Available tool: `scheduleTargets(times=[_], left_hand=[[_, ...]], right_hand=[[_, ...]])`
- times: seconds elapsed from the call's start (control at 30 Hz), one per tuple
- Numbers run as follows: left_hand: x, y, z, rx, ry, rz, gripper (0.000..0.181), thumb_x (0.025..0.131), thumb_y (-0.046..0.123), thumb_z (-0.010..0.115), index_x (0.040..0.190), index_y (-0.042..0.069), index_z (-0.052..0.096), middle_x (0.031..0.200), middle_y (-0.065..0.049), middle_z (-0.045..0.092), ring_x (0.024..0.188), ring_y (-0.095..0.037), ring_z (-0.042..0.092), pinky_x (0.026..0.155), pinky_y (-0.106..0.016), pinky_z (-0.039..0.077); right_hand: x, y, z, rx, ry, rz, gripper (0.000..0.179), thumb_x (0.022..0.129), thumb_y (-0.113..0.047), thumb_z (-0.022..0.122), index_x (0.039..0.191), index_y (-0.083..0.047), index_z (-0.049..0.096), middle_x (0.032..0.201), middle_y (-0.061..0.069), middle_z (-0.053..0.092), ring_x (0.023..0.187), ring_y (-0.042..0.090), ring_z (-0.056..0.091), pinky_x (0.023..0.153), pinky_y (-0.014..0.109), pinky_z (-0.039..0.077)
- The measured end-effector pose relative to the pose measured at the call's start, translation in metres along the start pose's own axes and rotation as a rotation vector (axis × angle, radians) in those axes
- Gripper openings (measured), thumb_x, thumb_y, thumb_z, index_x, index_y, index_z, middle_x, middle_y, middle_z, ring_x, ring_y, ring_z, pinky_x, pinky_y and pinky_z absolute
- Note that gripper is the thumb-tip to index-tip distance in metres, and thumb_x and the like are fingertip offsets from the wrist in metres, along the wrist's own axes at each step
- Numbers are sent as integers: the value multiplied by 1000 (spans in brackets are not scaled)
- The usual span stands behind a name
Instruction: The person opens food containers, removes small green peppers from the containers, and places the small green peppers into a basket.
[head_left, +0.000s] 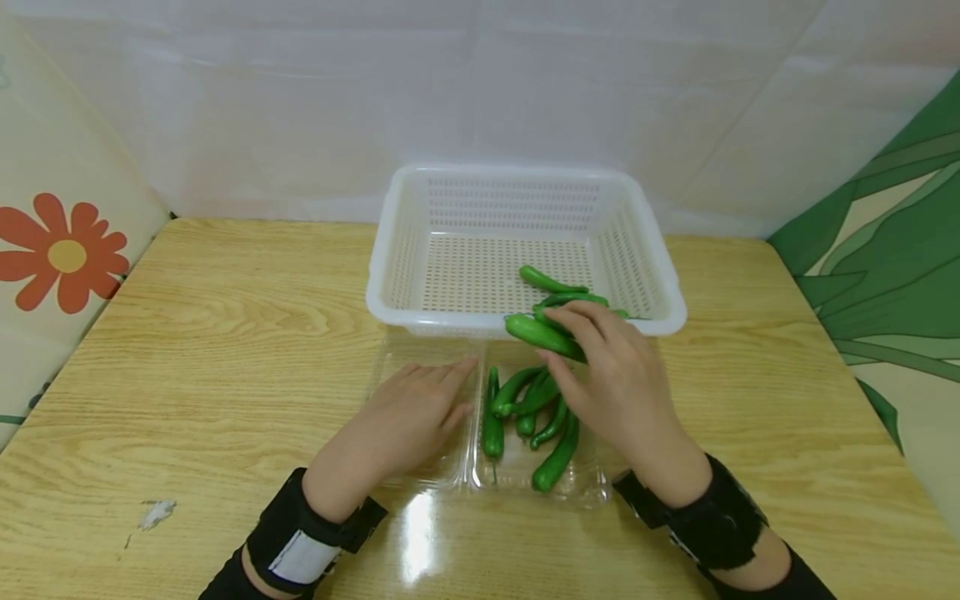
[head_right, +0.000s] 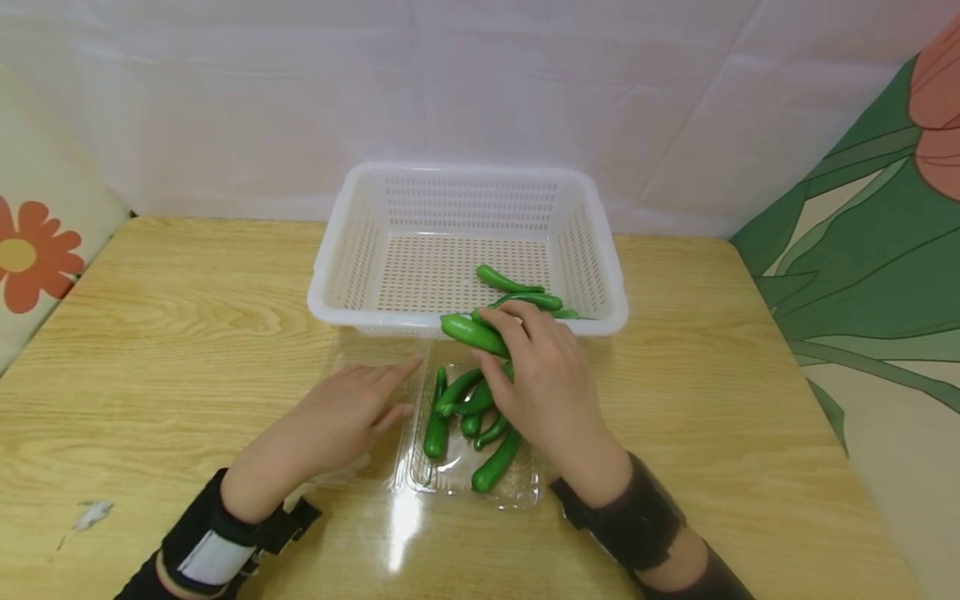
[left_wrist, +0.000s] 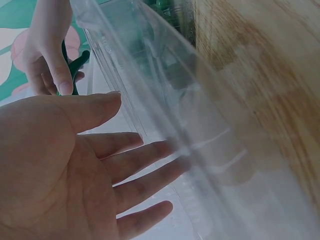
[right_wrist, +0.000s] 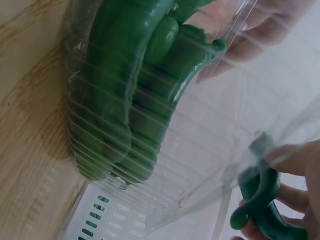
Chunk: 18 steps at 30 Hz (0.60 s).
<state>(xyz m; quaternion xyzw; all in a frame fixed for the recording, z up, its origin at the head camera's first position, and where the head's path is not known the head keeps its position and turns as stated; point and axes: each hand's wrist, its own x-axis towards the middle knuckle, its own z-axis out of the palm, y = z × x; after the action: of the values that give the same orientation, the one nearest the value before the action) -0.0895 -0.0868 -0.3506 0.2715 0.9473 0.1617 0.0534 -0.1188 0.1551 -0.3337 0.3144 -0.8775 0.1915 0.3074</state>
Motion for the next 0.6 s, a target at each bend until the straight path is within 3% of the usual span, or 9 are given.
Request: scheduleTargets(times=[0.6], left_hand=[[0,0,0,2,-5,-2,57,104,31,53,151,2,38,144,-15,52,129,-33,51,112,-49,36]], right_hand=[[0,3,-3,-6,50,110,47,77,-7,85,119,0,66,116,20,64,96,37,64,77,48,54]])
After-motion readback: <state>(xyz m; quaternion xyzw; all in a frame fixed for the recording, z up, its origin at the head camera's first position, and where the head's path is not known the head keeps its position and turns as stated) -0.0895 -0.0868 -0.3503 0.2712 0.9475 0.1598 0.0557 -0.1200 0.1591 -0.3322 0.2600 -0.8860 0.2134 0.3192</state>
